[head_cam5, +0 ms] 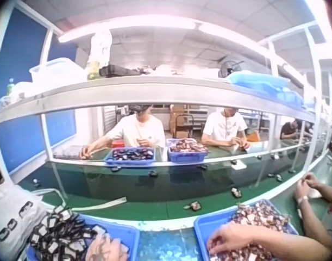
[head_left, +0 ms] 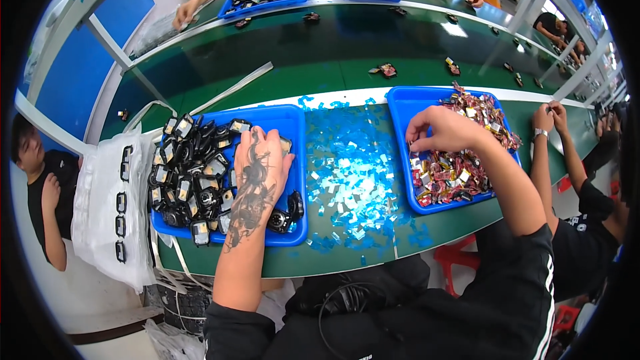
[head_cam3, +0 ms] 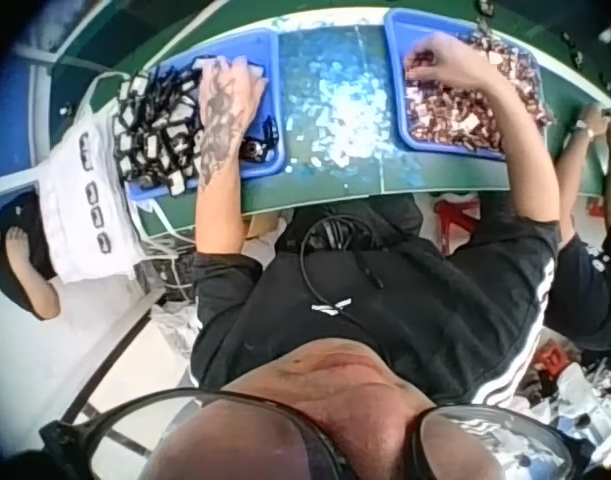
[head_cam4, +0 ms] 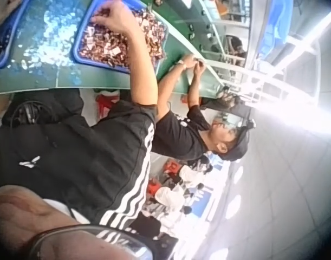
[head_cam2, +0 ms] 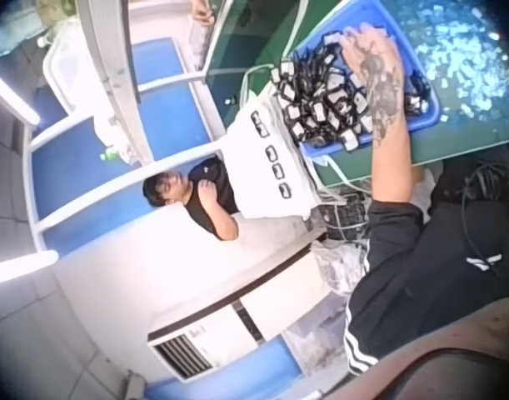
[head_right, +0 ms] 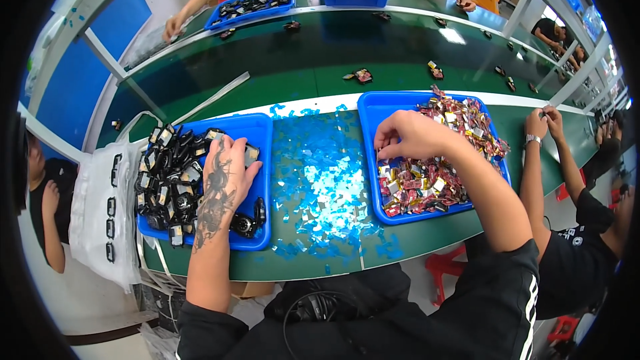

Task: Assembling internal and decorative components into smartwatch housings on a factory assembly line.

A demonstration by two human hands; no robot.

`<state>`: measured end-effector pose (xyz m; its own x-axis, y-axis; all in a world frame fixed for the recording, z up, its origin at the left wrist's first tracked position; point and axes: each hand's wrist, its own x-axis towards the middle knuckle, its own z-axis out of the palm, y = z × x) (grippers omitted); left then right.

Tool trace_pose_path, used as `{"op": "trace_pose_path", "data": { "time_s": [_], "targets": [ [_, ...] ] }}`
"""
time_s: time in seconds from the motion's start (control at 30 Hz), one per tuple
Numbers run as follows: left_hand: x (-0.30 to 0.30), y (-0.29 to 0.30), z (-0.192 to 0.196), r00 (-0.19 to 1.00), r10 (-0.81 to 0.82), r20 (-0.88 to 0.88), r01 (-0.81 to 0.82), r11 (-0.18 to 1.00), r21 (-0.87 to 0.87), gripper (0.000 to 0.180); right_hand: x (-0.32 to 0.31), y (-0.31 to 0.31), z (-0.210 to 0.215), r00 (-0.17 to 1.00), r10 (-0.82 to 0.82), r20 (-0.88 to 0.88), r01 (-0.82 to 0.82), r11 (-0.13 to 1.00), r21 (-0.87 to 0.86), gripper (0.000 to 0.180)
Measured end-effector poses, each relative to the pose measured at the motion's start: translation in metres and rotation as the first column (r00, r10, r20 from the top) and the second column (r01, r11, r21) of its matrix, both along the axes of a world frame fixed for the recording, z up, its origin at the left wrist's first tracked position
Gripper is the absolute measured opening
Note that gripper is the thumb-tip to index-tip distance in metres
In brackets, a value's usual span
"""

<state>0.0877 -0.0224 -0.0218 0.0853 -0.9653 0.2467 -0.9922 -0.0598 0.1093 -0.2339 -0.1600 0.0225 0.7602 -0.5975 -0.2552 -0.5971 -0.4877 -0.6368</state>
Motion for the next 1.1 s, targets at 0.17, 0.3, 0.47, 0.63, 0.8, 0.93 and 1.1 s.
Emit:
{"op": "trace_pose_path", "data": {
  "time_s": [0.17,0.3,0.47,0.63,0.8,0.93,1.1],
  "targets": [
    [-0.006,-0.001,0.004,0.981,0.027,-0.194,-0.043,0.996,-0.075,0.031,-0.011,0.020,-0.001,0.969,-0.132,0.210,0.147,0.987,-0.061,0.011],
    [-0.012,-0.005,0.008,0.912,-0.059,-0.407,0.031,0.997,-0.077,0.025,-0.027,0.022,-0.008,0.824,-0.341,0.453,0.332,0.938,0.102,0.010],
    [-0.031,0.003,0.022,0.370,-0.199,-0.907,0.244,0.963,-0.112,0.039,-0.015,0.053,0.004,0.496,-0.690,0.527,0.464,0.724,0.510,0.009],
    [-0.053,0.012,0.020,0.082,-0.240,-0.967,0.284,0.936,-0.208,0.043,0.004,0.089,0.004,0.359,-0.795,0.489,-0.025,0.515,0.857,0.006],
    [-0.058,0.020,0.032,0.410,-0.633,-0.656,0.449,0.766,-0.459,0.044,0.025,0.107,-0.007,0.569,-0.741,0.356,-0.155,0.329,0.931,0.008],
    [-0.053,0.019,0.031,0.353,-0.703,-0.618,0.568,0.685,-0.455,0.025,0.038,0.112,-0.016,0.655,-0.700,0.286,-0.157,0.243,0.957,0.010],
    [-0.056,0.018,0.027,0.227,-0.719,-0.657,0.570,0.645,-0.509,0.018,0.041,0.115,-0.027,0.675,-0.679,0.290,-0.260,0.149,0.954,0.010]
  ]
}}
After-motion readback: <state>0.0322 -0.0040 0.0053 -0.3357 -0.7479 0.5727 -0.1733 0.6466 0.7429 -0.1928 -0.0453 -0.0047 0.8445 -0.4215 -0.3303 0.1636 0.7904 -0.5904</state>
